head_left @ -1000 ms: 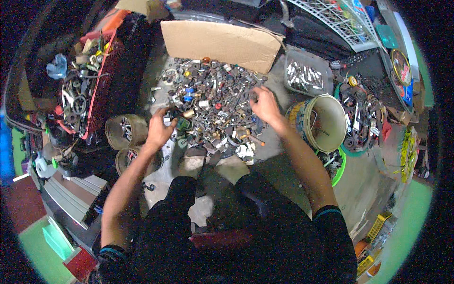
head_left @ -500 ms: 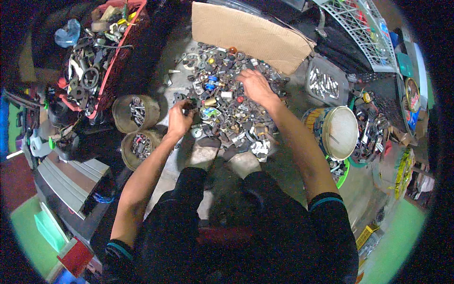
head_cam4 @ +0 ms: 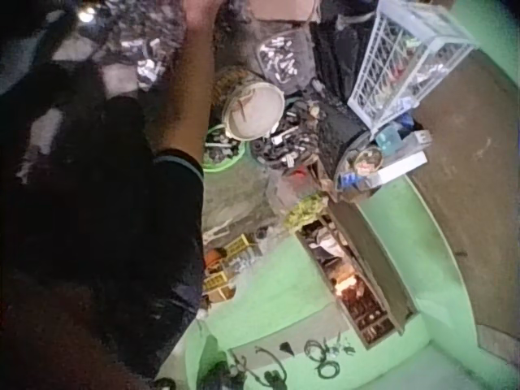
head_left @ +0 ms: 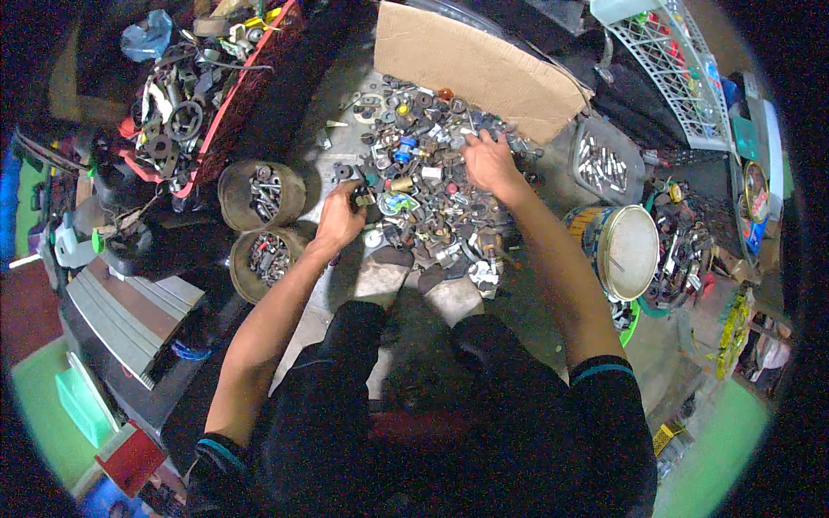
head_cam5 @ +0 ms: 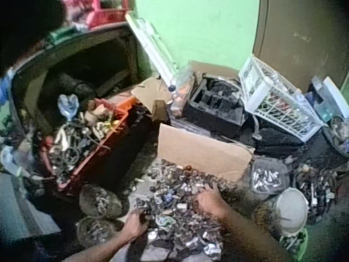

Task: The person sits on the floor and sorts through a large pile of small metal parts, picking out specific components. They then assemble these parts into a larger mechanical assembly, fitting pieces together by hand.

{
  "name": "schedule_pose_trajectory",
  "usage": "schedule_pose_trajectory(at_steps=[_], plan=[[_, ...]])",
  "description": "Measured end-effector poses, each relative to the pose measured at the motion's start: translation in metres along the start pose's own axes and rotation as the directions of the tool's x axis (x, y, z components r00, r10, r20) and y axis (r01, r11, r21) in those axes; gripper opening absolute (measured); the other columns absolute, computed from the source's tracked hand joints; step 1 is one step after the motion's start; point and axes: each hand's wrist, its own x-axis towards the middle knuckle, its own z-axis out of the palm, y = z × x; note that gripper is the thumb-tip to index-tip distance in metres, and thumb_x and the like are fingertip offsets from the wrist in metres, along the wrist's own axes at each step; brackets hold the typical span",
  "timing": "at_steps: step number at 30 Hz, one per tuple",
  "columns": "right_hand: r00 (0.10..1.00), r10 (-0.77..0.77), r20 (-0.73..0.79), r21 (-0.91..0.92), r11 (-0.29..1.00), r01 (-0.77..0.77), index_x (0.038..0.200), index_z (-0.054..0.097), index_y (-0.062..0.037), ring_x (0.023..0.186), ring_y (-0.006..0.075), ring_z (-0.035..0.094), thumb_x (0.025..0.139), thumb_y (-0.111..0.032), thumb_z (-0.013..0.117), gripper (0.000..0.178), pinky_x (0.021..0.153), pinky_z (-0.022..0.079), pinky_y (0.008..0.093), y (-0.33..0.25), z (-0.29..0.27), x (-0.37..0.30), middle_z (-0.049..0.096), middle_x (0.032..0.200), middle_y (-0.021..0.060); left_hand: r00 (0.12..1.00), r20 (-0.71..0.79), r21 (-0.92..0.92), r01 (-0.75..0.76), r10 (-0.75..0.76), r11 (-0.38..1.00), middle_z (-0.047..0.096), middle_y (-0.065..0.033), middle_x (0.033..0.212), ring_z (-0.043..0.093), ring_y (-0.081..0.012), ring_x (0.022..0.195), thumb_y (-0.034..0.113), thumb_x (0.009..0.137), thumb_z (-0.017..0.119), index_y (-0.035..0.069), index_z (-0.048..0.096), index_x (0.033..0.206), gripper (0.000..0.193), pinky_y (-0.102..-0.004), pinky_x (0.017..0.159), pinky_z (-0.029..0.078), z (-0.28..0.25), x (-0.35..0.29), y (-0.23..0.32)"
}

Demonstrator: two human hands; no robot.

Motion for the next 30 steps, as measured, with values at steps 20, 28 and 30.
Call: schedule_pose_trajectory(at_steps=[20, 28, 30], plan=[[0.964, 0.228, 0.137, 0.804, 0.543, -0.243, 0.114, 0.062, -0.0003, 0.08, 0.0334, 0.066, 0.076, -0.001, 0.061, 0.038, 0.073, 0.05, 0.0421, -0.004, -0.009, -0.116, 0.066, 0.09, 0.0229, 0.991, -0.131, 0.097, -0.013, 0.026, 0.995, 0.059, -0.0193, 0.11, 0.058, -0.0355, 0.1, 0.005, 0.072, 0.067, -0.002, 0.061, 0.107, 0.036, -0.0406, 0.09, 0.046, 0.014, 0.009, 0.029], [0.914, 0.364, 0.178, 0.963, 0.126, -0.237, 0.137, 0.041, -0.0028, 0.08, 0.0228, 0.066, 0.082, 0.007, 0.055, 0.057, 0.067, 0.053, 0.0345, 0.014, 0.01, -0.117, 0.063, 0.101, 0.0163, 0.739, 0.274, 0.145, -0.665, 0.616, 0.733, 0.056, -0.0128, 0.117, 0.051, -0.031, 0.111, 0.004, 0.067, 0.068, 0.002, 0.058, 0.109, 0.044, -0.0445, 0.094, 0.041, 0.045, -0.012, 0.08], [0.913, 0.359, 0.192, 0.947, 0.176, -0.268, 0.139, 0.037, -0.0031, 0.086, 0.026, 0.066, 0.081, 0.007, 0.055, 0.062, 0.07, 0.053, 0.0369, 0.01, 0.002, -0.119, 0.061, 0.107, 0.0184, 0.558, 0.507, 0.128, -0.802, 0.657, 0.583, 0.058, -0.0079, 0.115, 0.05, -0.0263, 0.113, 0.01, 0.065, 0.069, 0.004, 0.06, 0.108, 0.044, -0.0408, 0.094, 0.041, 0.064, -0.016, 0.091]])
